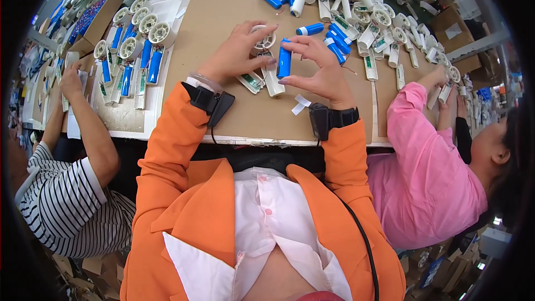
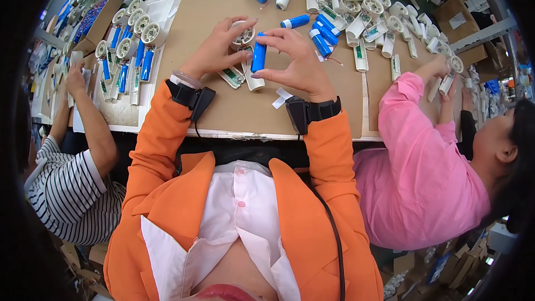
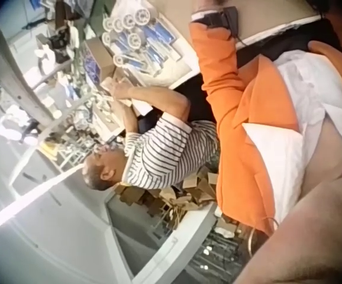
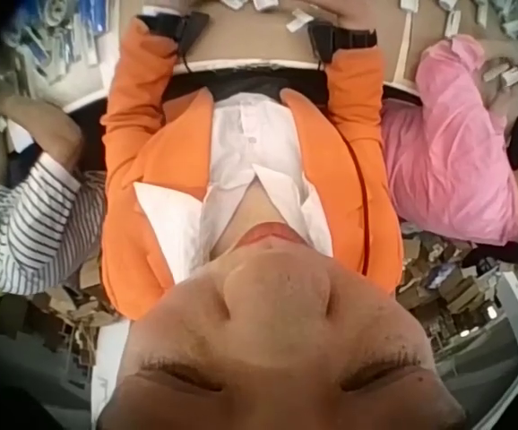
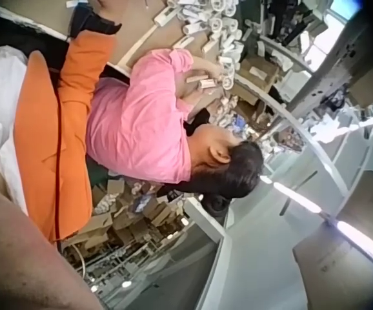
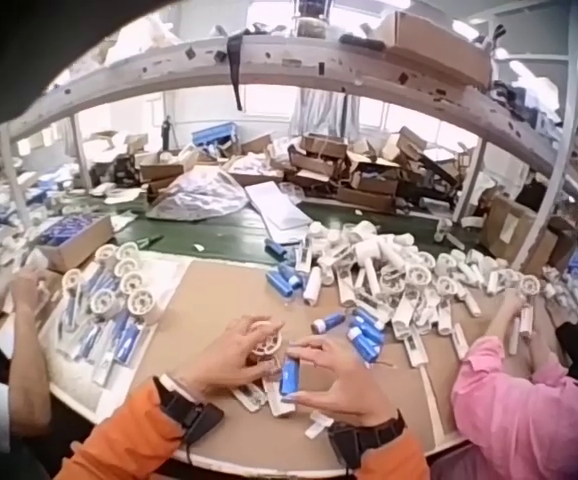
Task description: The person picks up a battery and a fan housing, places the battery into the housing, and connects the wires to the circuit board. They then pick up a plastic cover and press it onto the housing to close the assembly.
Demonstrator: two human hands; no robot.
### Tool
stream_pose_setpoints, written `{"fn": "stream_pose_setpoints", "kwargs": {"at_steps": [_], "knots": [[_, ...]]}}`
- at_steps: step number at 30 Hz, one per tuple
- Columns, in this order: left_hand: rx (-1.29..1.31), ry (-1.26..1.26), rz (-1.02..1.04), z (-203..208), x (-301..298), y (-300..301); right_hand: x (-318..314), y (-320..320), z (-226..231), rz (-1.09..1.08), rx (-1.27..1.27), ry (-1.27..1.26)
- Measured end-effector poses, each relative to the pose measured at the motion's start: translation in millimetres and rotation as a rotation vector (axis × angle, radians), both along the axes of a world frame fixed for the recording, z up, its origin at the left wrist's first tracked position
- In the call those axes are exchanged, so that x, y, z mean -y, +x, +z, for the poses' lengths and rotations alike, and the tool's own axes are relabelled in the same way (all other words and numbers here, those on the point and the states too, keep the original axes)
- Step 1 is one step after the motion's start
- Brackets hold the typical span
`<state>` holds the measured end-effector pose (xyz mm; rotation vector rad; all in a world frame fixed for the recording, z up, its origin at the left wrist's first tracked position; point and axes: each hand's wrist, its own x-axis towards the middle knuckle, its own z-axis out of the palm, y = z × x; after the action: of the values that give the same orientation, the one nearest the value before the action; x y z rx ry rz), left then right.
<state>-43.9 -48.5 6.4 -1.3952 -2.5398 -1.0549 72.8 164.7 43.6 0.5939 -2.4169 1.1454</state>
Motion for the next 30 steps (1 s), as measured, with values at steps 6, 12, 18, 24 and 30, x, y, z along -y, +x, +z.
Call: {"fn": "stream_pose_setpoints", "kwargs": {"at_steps": [6,12,18,24,30], "knots": [[-0.114,-0.030,0.095,3,-5,16,-3,0,1,0.004,0.066,-0.012],[-0.153,-0.054,0.056,-4,6,16,5,1,-3,0.086,0.173,-0.015],[0.242,-0.029,-0.128,5,17,2,6,3,-3,0.130,0.296,-0.052],[0.336,-0.040,-0.052,11,15,3,6,3,-4,0.145,0.360,-0.061],[0.310,0.052,0.019,7,15,3,8,4,-6,0.180,0.337,-0.019]]}}
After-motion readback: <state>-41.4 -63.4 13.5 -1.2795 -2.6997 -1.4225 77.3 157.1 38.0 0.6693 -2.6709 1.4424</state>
